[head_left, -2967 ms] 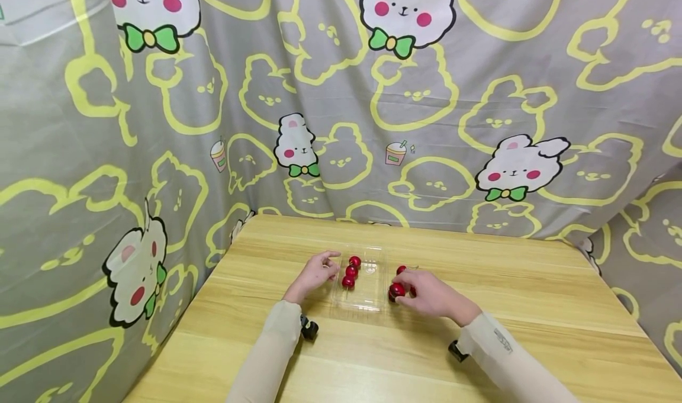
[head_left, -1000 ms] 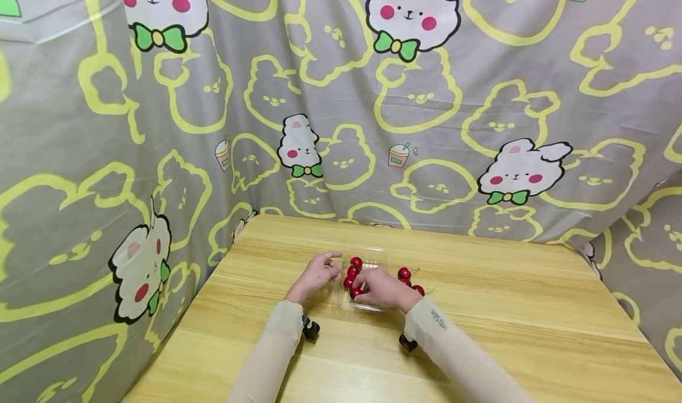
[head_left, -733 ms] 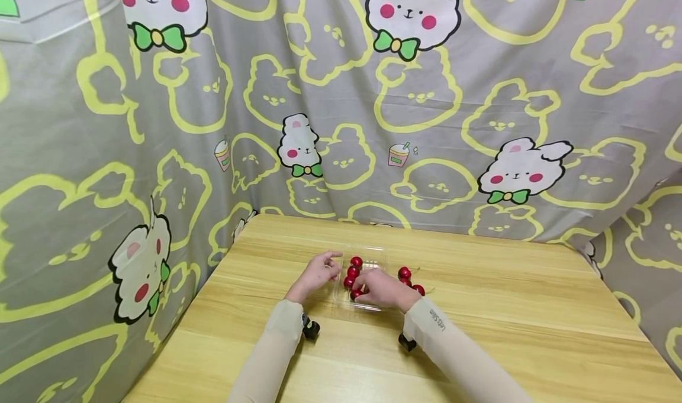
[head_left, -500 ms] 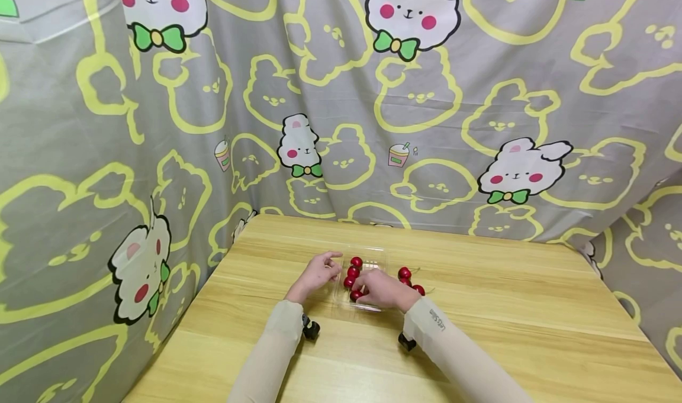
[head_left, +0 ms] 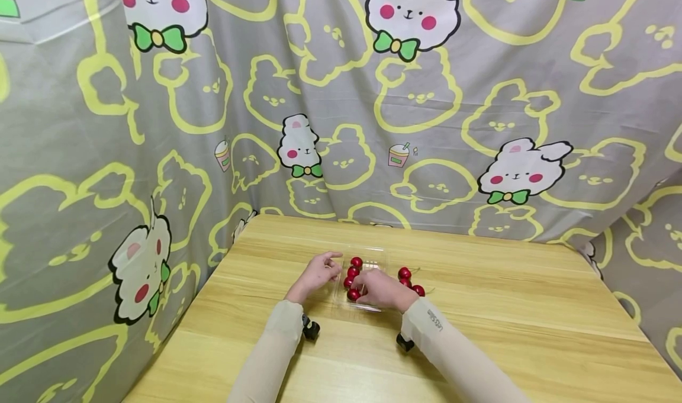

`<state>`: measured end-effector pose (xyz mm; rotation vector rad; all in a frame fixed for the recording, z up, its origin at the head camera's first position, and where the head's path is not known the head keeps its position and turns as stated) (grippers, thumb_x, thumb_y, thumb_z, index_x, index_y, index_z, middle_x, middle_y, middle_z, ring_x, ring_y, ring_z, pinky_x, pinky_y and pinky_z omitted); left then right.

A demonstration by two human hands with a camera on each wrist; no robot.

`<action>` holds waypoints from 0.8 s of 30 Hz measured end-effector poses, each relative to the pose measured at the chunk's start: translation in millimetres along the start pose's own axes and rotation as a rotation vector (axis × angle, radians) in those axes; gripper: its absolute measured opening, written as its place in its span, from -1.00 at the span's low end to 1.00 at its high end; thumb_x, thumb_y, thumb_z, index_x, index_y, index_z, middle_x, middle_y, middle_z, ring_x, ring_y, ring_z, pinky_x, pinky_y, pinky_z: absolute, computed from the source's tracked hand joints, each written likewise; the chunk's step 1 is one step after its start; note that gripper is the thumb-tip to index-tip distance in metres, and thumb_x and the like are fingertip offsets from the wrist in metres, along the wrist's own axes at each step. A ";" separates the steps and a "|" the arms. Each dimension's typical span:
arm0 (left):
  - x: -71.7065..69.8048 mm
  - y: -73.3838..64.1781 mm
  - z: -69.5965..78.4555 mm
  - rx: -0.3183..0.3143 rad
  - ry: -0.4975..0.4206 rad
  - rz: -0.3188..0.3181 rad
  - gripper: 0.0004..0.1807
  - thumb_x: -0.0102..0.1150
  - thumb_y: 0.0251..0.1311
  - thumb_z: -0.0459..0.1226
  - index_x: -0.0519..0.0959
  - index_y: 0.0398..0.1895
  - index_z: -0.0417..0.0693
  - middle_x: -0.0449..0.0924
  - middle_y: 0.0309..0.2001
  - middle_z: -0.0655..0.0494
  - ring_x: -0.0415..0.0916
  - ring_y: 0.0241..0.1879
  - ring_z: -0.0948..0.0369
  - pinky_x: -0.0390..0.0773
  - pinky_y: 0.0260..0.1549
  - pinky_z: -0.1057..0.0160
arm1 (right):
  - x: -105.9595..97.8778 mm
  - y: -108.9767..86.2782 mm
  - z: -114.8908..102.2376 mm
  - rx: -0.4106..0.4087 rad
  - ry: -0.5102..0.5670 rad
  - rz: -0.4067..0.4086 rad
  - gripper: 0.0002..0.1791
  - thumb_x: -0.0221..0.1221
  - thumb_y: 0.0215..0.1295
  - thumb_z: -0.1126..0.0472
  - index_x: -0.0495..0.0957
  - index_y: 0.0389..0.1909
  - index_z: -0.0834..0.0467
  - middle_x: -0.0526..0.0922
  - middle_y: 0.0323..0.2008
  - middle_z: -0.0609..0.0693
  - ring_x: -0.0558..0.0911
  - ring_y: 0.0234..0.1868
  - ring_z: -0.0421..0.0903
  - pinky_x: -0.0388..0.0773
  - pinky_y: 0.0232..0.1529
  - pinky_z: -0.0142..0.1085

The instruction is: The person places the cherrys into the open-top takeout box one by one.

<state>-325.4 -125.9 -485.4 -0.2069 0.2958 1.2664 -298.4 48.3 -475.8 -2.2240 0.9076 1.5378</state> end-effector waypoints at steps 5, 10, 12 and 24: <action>0.1 -0.9 0.4 -0.001 0.014 0.011 -0.52 0.05 0.27 -0.46 0.33 0.27 -0.33 0.51 -0.37 -0.07 0.49 -0.50 0.21 0.62 -0.33 0.09 | 1.2 2.2 -0.2 -0.008 -0.016 -0.002 -0.79 0.39 0.05 0.25 0.65 -0.25 0.11 0.61 -0.40 -0.16 0.53 -0.40 -0.32 0.51 -0.38 -0.49; -0.3 -2.0 1.8 0.001 0.022 0.012 -0.53 0.05 0.27 -0.46 0.35 0.26 -0.33 0.51 -0.38 -0.07 0.49 -0.50 0.22 0.62 -0.33 0.08 | 1.0 3.5 -2.6 -0.020 -0.009 0.001 -0.76 0.35 0.05 0.32 0.65 -0.20 0.15 0.64 -0.33 -0.11 0.55 -0.37 -0.30 0.53 -0.35 -0.47; -0.5 -2.1 1.5 0.006 0.023 0.011 -0.53 0.06 0.27 -0.45 0.34 0.26 -0.33 0.51 -0.37 -0.09 0.49 -0.50 0.21 0.62 -0.33 0.07 | 0.8 3.9 -3.3 -0.021 -0.002 0.004 -0.75 0.34 0.05 0.34 0.65 -0.19 0.15 0.65 -0.31 -0.09 0.56 -0.36 -0.29 0.53 -0.35 -0.47; -0.4 -0.2 -0.5 0.013 0.023 0.006 -0.53 0.05 0.27 -0.45 0.33 0.26 -0.34 0.53 -0.34 -0.18 0.50 -0.50 0.20 0.61 -0.33 0.05 | 3.0 7.2 -1.1 -0.002 0.049 0.012 -0.78 0.33 0.07 0.34 0.65 -0.21 0.15 0.61 -0.41 -0.17 0.52 -0.43 -0.34 0.51 -0.39 -0.49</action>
Point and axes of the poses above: each hand's wrist, its own y-axis towards the middle knuckle, its own x-axis out of the palm, z = x × y, the point moved 3 cm from there along y, towards the middle knuckle
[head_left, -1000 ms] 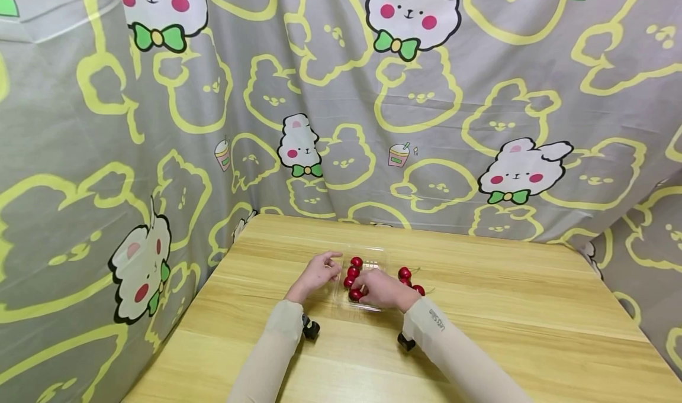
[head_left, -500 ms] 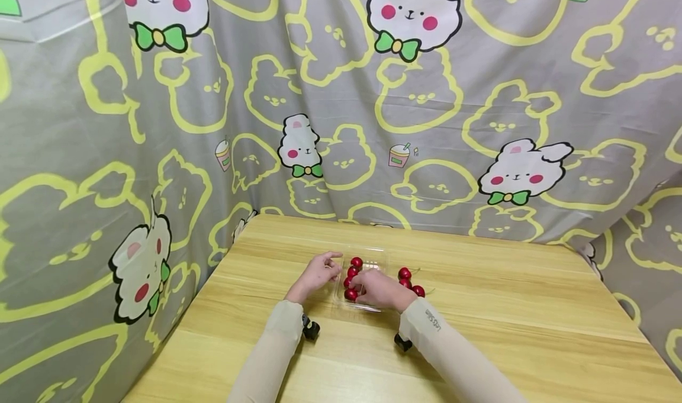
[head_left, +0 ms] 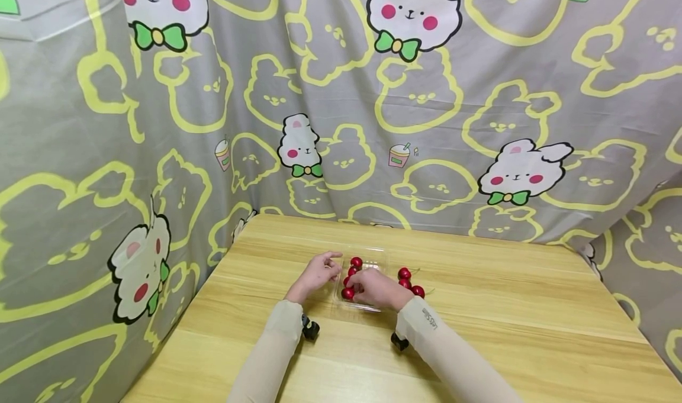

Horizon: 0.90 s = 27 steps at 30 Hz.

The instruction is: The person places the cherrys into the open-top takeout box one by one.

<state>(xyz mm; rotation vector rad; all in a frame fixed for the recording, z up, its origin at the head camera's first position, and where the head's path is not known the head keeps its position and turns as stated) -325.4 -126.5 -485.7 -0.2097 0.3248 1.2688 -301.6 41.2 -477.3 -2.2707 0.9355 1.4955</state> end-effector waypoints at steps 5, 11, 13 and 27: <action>0.2 0.4 -0.6 -0.001 -0.006 0.001 -0.53 0.05 0.28 -0.45 0.33 0.26 -0.34 0.53 -0.33 -0.21 0.50 -0.50 0.19 0.61 -0.34 0.05 | 1.8 1.8 3.2 0.013 0.015 -0.005 -0.76 0.33 0.08 0.34 0.66 -0.19 0.14 0.61 -0.40 -0.19 0.52 -0.43 -0.35 0.51 -0.38 -0.50; 0.6 0.5 -0.5 -0.001 -0.001 0.001 -0.53 0.05 0.28 -0.45 0.34 0.26 -0.34 0.53 -0.34 -0.21 0.50 -0.49 0.18 0.61 -0.34 0.07 | 1.5 1.4 3.0 0.021 0.010 -0.012 -0.76 0.34 0.07 0.34 0.65 -0.19 0.14 0.61 -0.40 -0.20 0.52 -0.41 -0.36 0.51 -0.36 -0.50; 0.7 0.3 -0.4 -0.005 -0.001 0.002 -0.53 0.05 0.28 -0.45 0.34 0.26 -0.33 0.52 -0.33 -0.21 0.50 -0.49 0.18 0.61 -0.34 0.08 | 0.7 0.9 2.3 0.025 0.016 -0.017 -0.75 0.34 0.07 0.35 0.65 -0.18 0.15 0.62 -0.39 -0.18 0.53 -0.41 -0.35 0.52 -0.35 -0.49; 0.1 0.0 0.2 -0.001 0.018 0.004 -0.54 0.06 0.29 -0.42 0.34 0.26 -0.33 0.53 -0.34 -0.16 0.51 -0.48 0.19 0.61 -0.36 0.14 | -4.9 -2.5 -0.3 0.030 0.025 -0.021 -0.78 0.33 0.07 0.37 0.66 -0.22 0.16 0.64 -0.39 -0.11 0.54 -0.40 -0.32 0.53 -0.33 -0.47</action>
Point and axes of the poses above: each hand's wrist, its own y-axis towards the middle knuckle, its own x-axis out of the palm, z = x × y, the point moved 3 cm from there along y, towards the middle knuckle
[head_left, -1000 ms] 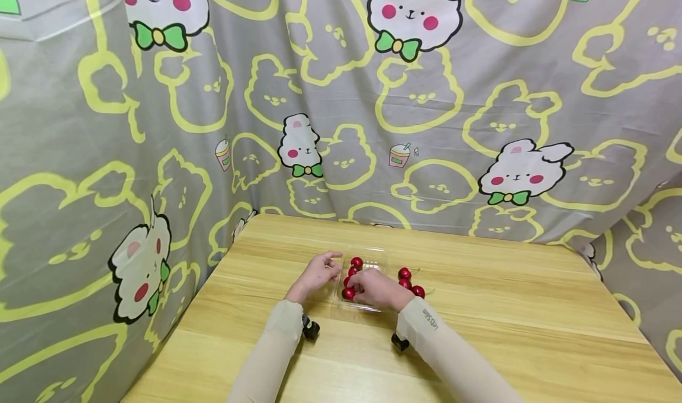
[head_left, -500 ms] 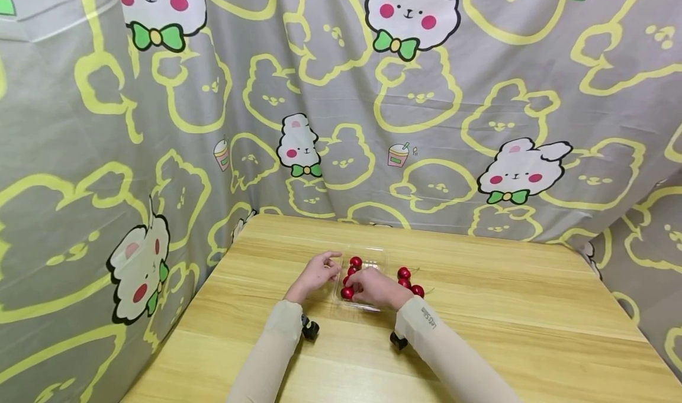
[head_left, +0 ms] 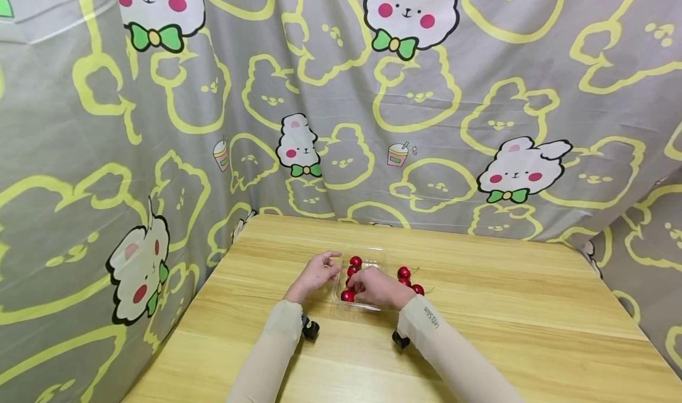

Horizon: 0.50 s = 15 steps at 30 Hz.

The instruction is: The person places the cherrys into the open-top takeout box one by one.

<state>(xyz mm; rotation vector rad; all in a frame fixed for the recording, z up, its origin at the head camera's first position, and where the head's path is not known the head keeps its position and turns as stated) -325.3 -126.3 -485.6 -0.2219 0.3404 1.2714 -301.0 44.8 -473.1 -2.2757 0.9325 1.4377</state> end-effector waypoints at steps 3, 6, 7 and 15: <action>-0.1 0.0 0.5 0.005 -0.001 -0.001 -0.54 0.06 0.29 -0.42 0.34 0.26 -0.34 0.53 -0.33 -0.18 0.52 -0.47 0.15 0.61 -0.37 0.14 | -1.9 -0.7 -0.3 -0.007 0.015 -0.001 -0.79 0.33 0.08 0.37 0.66 -0.22 0.19 0.65 -0.37 -0.08 0.56 -0.39 -0.30 0.53 -0.33 -0.47; -0.5 -0.3 1.3 0.015 0.002 -0.001 -0.54 0.05 0.30 -0.42 0.34 0.25 -0.35 0.52 -0.35 -0.14 0.53 -0.45 0.12 0.61 -0.38 0.17 | -5.7 -1.9 0.3 -0.006 0.015 0.006 -0.80 0.32 0.10 0.36 0.66 -0.21 0.20 0.65 -0.34 -0.07 0.56 -0.37 -0.29 0.54 -0.32 -0.45; -0.6 -0.3 1.7 0.015 0.003 -0.001 -0.54 0.05 0.30 -0.42 0.34 0.25 -0.35 0.52 -0.36 -0.12 0.53 -0.45 0.12 0.61 -0.38 0.17 | -7.5 -2.5 0.8 -0.007 0.012 0.010 -0.81 0.32 0.11 0.36 0.66 -0.21 0.20 0.66 -0.33 -0.06 0.56 -0.36 -0.28 0.54 -0.32 -0.44; -0.4 -0.2 1.0 0.000 0.007 0.003 -0.54 0.06 0.29 -0.43 0.34 0.26 -0.33 0.52 -0.37 -0.06 0.52 -0.47 0.18 0.61 -0.37 0.19 | -25.5 -11.3 7.7 -0.006 -0.033 0.062 -0.81 0.31 0.14 0.32 0.65 -0.19 0.21 0.65 -0.32 0.02 0.57 -0.35 -0.22 0.56 -0.32 -0.38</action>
Point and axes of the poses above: each hand's wrist, its own y-axis towards the middle knuckle, its own x-axis out of the palm, z = x × y, the point moved 3 cm from there along y, towards the middle knuckle
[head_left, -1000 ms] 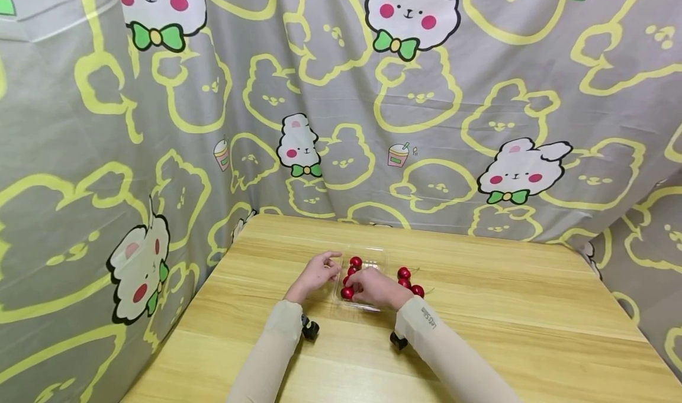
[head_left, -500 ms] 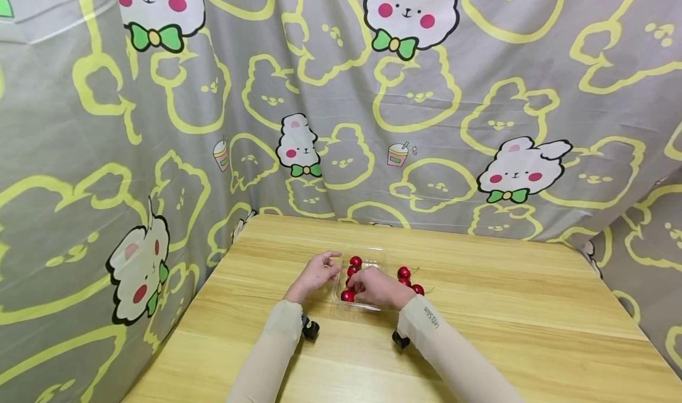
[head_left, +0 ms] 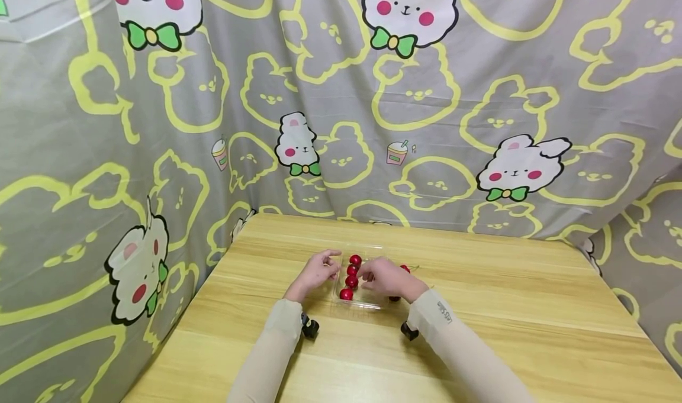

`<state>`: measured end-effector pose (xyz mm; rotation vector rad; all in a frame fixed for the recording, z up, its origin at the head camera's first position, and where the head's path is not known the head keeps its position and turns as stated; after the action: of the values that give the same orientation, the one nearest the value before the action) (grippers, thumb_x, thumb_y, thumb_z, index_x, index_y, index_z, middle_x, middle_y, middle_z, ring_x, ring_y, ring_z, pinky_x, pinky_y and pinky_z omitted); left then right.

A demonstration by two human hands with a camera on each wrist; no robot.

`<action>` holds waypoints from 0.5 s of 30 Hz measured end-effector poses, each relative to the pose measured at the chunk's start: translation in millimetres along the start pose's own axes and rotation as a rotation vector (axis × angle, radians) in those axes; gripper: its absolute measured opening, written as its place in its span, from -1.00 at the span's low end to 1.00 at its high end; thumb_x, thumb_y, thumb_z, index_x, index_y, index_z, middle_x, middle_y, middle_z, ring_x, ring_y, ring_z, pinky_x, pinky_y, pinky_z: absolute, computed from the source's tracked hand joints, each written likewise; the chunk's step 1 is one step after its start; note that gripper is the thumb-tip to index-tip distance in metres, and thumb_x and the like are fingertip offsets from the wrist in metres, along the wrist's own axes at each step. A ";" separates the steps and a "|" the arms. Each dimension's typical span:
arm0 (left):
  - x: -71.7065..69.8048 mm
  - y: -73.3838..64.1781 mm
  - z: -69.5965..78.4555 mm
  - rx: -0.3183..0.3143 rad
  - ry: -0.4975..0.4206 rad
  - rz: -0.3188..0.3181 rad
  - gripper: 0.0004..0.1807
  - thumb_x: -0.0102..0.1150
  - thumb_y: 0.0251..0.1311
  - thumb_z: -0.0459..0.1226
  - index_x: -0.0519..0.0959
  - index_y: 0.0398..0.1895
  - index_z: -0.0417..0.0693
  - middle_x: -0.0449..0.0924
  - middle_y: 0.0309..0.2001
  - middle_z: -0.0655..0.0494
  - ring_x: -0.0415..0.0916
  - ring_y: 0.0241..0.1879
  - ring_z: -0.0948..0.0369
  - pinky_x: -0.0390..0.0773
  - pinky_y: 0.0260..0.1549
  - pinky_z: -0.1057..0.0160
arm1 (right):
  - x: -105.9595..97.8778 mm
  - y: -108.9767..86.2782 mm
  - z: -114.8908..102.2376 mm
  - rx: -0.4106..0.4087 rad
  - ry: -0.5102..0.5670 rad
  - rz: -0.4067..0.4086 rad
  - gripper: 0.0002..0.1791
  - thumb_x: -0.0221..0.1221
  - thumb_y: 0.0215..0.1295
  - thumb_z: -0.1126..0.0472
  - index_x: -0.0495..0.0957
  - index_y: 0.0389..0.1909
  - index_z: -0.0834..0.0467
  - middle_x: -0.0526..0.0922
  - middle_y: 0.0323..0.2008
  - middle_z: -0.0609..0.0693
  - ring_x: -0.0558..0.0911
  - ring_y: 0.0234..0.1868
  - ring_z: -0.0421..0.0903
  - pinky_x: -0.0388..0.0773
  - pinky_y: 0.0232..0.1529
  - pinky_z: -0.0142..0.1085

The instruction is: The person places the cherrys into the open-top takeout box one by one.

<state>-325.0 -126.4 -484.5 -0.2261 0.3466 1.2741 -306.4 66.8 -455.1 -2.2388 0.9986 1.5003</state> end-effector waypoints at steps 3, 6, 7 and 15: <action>0.7 0.4 -1.4 -0.004 -0.007 -0.001 -0.54 0.05 0.29 -0.44 0.34 0.26 -0.33 0.52 -0.35 -0.11 0.51 -0.48 0.22 0.61 -0.37 0.20 | -9.4 -5.9 2.8 -0.011 -0.002 0.027 -0.80 0.31 0.14 0.32 0.65 -0.19 0.25 0.65 -0.32 0.04 0.59 -0.35 -0.21 0.57 -0.32 -0.37; 0.2 -0.5 -0.7 0.007 -0.005 -0.005 -0.54 0.04 0.30 -0.44 0.33 0.27 -0.34 0.52 -0.32 -0.20 0.51 -0.48 0.19 0.62 -0.37 0.17 | -19.8 -13.0 6.6 -0.006 -0.002 0.053 -0.79 0.30 0.15 0.32 0.64 -0.17 0.25 0.66 -0.31 0.06 0.60 -0.34 -0.19 0.58 -0.31 -0.34; -0.2 -1.5 1.1 0.009 -0.008 -0.008 -0.54 0.03 0.30 -0.45 0.32 0.27 -0.36 0.52 -0.31 -0.25 0.52 -0.47 0.15 0.62 -0.35 0.13 | -23.5 -15.6 8.4 0.001 -0.001 0.061 -0.79 0.30 0.15 0.32 0.64 -0.17 0.24 0.66 -0.30 0.06 0.60 -0.33 -0.18 0.58 -0.30 -0.33; -3.9 -19.4 30.3 0.002 -0.040 -0.042 -0.55 0.00 0.31 -0.47 0.31 0.26 -0.39 0.46 -0.22 -0.44 0.50 -0.28 -0.26 0.54 -0.19 -0.15 | -49.2 -38.6 32.4 0.096 0.031 0.117 -0.83 0.27 0.18 0.31 0.64 -0.19 0.18 0.67 -0.29 0.03 0.61 -0.28 -0.11 0.59 -0.25 -0.21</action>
<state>-303.5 -124.6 -455.5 -0.2045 0.3072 1.2350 -314.6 132.5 -431.0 -2.1774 1.2040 1.4349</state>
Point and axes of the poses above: each hand's wrist, its own y-axis towards the middle knuckle, its own x-axis out of the palm, z = x × y, the point moved 3 cm from there along y, towards the middle knuckle
